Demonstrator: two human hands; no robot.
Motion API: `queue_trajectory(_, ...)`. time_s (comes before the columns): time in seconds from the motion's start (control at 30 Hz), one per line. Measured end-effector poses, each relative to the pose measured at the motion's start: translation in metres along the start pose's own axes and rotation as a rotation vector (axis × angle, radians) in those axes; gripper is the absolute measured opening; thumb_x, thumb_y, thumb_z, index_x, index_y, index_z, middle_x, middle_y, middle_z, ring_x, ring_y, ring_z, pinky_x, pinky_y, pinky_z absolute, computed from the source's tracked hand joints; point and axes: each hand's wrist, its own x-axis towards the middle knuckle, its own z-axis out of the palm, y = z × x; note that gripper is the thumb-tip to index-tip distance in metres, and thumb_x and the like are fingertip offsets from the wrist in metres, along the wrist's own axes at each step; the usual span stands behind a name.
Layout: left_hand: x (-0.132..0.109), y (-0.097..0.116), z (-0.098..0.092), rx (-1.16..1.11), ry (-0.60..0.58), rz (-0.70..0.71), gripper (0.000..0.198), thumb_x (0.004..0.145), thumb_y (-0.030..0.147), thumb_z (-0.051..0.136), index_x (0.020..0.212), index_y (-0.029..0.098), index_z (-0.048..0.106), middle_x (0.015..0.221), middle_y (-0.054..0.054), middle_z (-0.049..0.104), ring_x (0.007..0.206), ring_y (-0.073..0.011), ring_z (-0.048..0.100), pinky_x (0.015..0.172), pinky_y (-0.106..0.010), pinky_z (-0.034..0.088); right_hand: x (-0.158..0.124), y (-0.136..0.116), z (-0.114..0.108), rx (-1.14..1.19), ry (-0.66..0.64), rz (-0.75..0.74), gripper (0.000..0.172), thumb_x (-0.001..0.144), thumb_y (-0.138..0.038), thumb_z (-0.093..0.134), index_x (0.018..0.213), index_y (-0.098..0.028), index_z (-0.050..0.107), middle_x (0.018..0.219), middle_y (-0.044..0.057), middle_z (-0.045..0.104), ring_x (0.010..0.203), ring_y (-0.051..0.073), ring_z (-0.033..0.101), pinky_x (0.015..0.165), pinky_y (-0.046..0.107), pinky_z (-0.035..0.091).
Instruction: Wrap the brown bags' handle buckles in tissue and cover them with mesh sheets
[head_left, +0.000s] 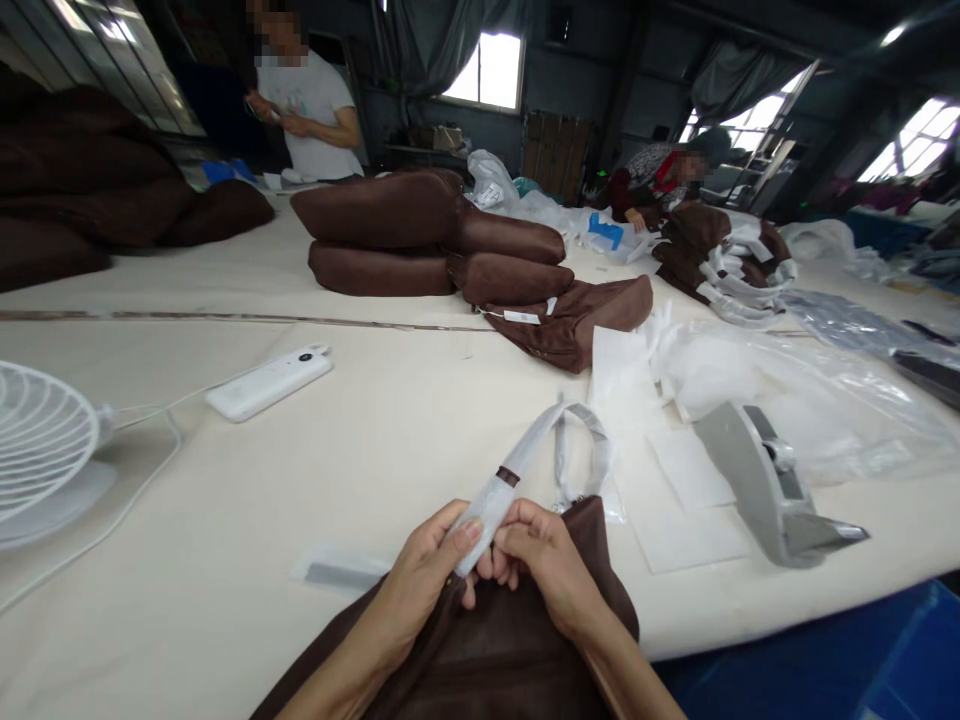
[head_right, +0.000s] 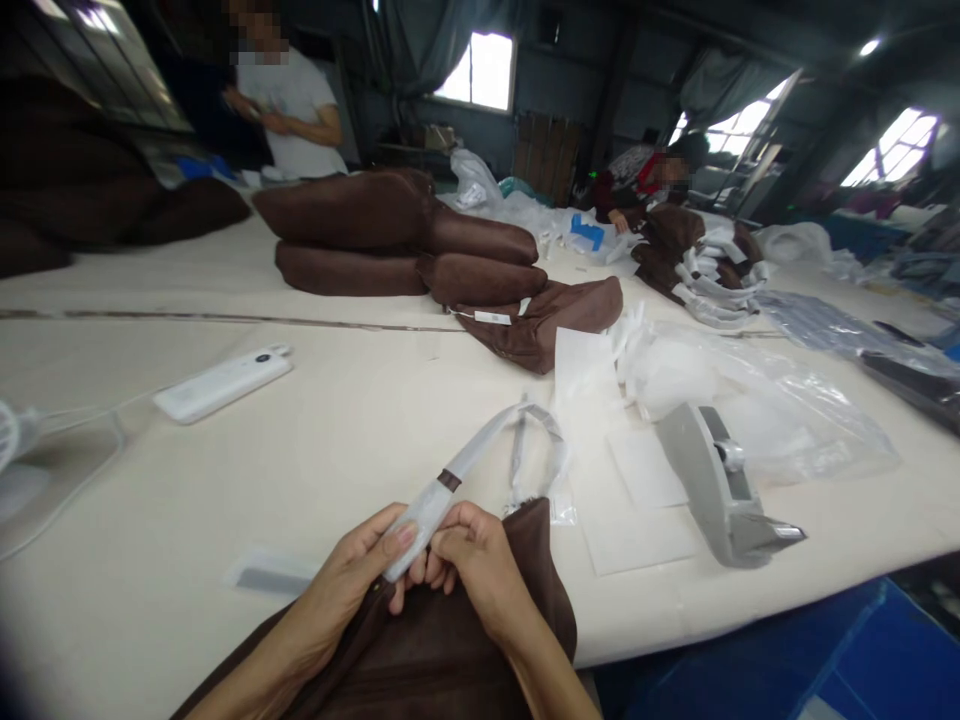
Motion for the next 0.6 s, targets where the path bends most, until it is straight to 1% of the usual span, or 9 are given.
queue_trajectory(0.17,0.0,-0.005,-0.001,-0.014,-0.02,-0.019,0.038,0.093,0.052,0.056,0.098,0.015,0.061,0.068,-0.003,0.06,0.056,-0.0131,0.054,0.047,-0.02,0.047,0.002,0.007,0.001,0.021,0.0,-0.018,0.016,0.08,-0.03,0.066,0.079,-0.015,0.06,0.061,0.002,0.066,0.051,0.009,0.054,0.048,0.018,0.038)
queue_trajectory(0.27,0.002,-0.005,-0.001,-0.01,-0.038,-0.045,0.043,0.092,0.056,0.055,0.104,0.015,0.061,0.069,-0.003,0.06,0.059,-0.0144,0.056,0.046,-0.02,0.046,0.003,0.01,0.001,0.038,-0.014,-0.002,0.026,0.084,-0.039,0.069,0.085,-0.014,0.062,0.06,0.002,0.066,0.049,0.009,0.054,0.047,0.018,0.038)
queue_trajectory(0.33,0.002,-0.004,0.0,0.001,-0.078,-0.055,0.046,0.093,0.057,0.053,0.108,0.015,0.062,0.073,-0.006,0.062,0.064,-0.0159,0.058,0.048,-0.02,0.046,0.006,0.014,0.0,0.038,-0.021,0.006,0.034,0.084,-0.047,0.07,0.085,-0.014,0.061,0.056,0.002,0.065,0.045,0.009,0.053,0.044,0.017,0.036)
queue_trajectory(0.43,0.002,-0.006,0.0,0.01,-0.13,-0.057,0.047,0.093,0.058,0.052,0.112,0.016,0.062,0.077,-0.007,0.063,0.068,-0.017,0.06,0.048,-0.019,0.045,0.013,0.025,-0.002,0.028,-0.019,0.025,0.044,0.081,-0.057,0.071,0.079,-0.016,0.057,0.049,0.002,0.062,0.039,0.009,0.049,0.04,0.017,0.034)
queue_trajectory(0.5,0.002,-0.009,-0.001,0.004,-0.148,-0.062,0.048,0.093,0.059,0.053,0.114,0.017,0.063,0.077,-0.007,0.062,0.067,-0.0167,0.059,0.047,-0.02,0.045,0.017,0.032,-0.004,0.004,0.013,0.064,0.049,0.075,-0.063,0.073,0.078,-0.017,0.056,0.045,0.0,0.059,0.036,0.009,0.046,0.037,0.017,0.032)
queue_trajectory(0.57,0.003,-0.013,-0.002,-0.001,-0.15,-0.068,0.048,0.093,0.059,0.053,0.116,0.017,0.062,0.077,-0.007,0.062,0.066,-0.0169,0.059,0.047,-0.02,0.045,0.019,0.035,-0.005,-0.021,0.049,0.096,0.052,0.073,-0.066,0.073,0.079,-0.018,0.055,0.042,-0.001,0.057,0.034,0.009,0.044,0.035,0.017,0.028)
queue_trajectory(0.6,0.004,-0.014,-0.002,-0.002,-0.135,-0.069,0.049,0.093,0.059,0.053,0.118,0.018,0.061,0.077,-0.007,0.062,0.067,-0.0174,0.059,0.047,-0.02,0.045,0.019,0.034,-0.006,-0.021,0.047,0.1,0.05,0.074,-0.064,0.073,0.08,-0.017,0.057,0.043,-0.001,0.056,0.035,0.009,0.044,0.035,0.018,0.027)
